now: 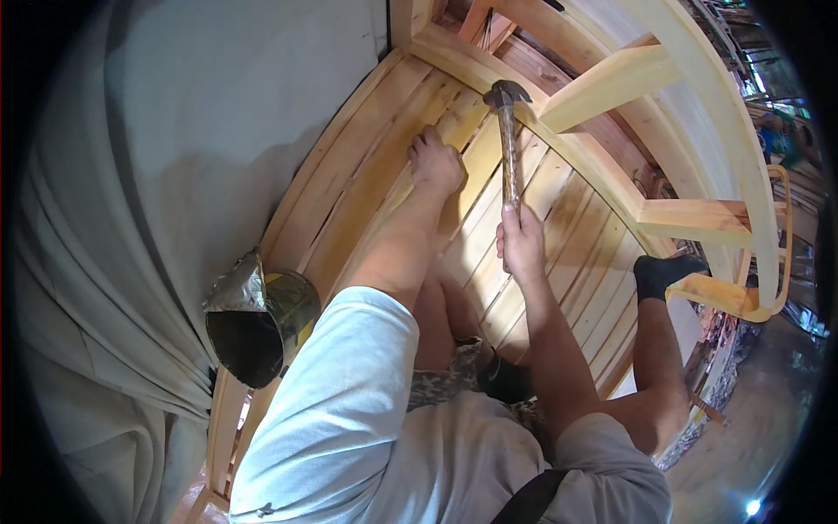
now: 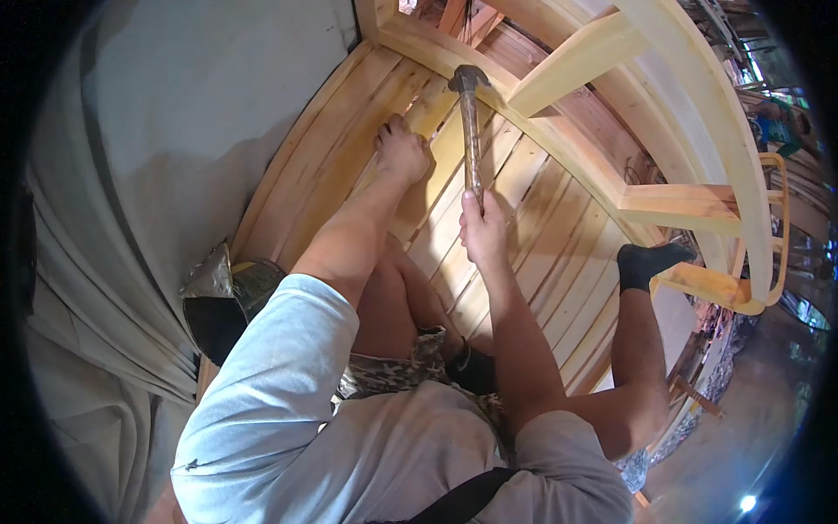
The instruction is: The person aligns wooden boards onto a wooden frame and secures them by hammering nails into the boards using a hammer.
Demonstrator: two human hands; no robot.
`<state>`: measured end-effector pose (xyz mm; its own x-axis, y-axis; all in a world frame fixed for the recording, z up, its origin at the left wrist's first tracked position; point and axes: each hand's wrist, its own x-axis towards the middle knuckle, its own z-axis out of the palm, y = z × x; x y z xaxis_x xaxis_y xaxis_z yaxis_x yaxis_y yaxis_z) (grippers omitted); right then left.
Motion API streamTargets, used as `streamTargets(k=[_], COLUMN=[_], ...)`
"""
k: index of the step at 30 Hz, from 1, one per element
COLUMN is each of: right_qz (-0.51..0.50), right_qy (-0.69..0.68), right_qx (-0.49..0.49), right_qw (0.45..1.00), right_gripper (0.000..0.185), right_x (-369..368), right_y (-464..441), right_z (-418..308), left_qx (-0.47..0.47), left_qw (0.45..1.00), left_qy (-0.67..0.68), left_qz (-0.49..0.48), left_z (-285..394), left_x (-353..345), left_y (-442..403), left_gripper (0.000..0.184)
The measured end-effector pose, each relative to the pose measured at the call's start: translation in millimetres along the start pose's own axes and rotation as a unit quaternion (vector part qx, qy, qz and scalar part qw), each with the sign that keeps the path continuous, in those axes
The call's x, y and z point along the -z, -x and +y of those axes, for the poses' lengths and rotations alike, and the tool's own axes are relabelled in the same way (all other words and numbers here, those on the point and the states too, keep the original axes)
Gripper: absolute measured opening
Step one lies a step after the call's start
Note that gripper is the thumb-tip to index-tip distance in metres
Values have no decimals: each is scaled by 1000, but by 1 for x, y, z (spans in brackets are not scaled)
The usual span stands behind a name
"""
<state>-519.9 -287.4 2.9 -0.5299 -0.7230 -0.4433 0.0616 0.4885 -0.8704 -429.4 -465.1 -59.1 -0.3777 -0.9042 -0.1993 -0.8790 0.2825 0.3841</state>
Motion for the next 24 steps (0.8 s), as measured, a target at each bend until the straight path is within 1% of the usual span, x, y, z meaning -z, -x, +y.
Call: streamTargets(k=[2, 5, 7, 8, 10, 11, 12, 13, 14, 15, 16, 17, 19, 20, 22, 23, 24], right_qz=[-7, -14, -25, -27, -10, -12, -2, 10, 8, 9, 50, 91, 119, 81, 39, 20, 30], right_qy=[10, 35, 42, 41, 102, 100, 32, -36, -64, -66, 13, 94, 210, 229, 207, 198, 150], right_qx=[-5, -17, -49, -50, 20, 15, 100, 182, 200, 196, 253, 308, 315, 203, 117, 72, 108], right_qw=[1000, 999, 998, 998, 995, 995, 994, 983, 978, 978, 966, 942, 918, 948, 971, 977, 982], right_gripper=[32, 33, 34, 34, 33, 33, 32, 30, 29, 29, 28, 28, 27, 27, 27, 27, 27], right_x=[0, -2, -1, 1, 4, 2, -1, -2, 0, 0, -1, 0, 8, 7, 9, 8, 6], right_y=[-10, -24, -29, -30, -29, -24, -17, -13, -13, -15, -20, -26, -53, -59, -50, -42, -25], right_z=[-3, -5, -8, -11, -14, -18, -25, -26, -23, -15, -1, 14, 40, 30, 19, 8, -4], left_qx=[-1, 0, -12, -10, -10, -9, -8, -8, -7, -8, -11, -14, -1, -3, -14, -10, 1], left_qw=[1000, 1000, 1000, 1000, 1000, 1000, 1000, 1000, 1000, 999, 999, 999, 1000, 1000, 1000, 1000, 1000], left_qy=[11, 23, -15, -16, -7, -9, 9, 28, 25, 21, 18, 18, 25, 27, -15, -15, 11], left_qz=[10, -10, 22, 22, -4, -9, 2, 11, 6, 23, 40, 39, 8, 12, 7, 9, -7], left_z=[-1, -3, -5, -5, -6, -6, -7, -7, -7, -6, -5, -4, -1, 1, -2, -2, 0], left_x=[5, 7, -3, -2, -2, -2, -3, -4, -5, -5, -4, -4, 1, 1, 1, 6, 9], left_y=[0, -2, -7, -8, -10, -9, -8, -7, -6, -6, -5, -4, -6, -6, -6, -9, -8], left_gripper=[34, 34, 26, 26, 25, 25, 25, 25, 25, 24, 24, 24, 27, 27, 28, 28, 30])
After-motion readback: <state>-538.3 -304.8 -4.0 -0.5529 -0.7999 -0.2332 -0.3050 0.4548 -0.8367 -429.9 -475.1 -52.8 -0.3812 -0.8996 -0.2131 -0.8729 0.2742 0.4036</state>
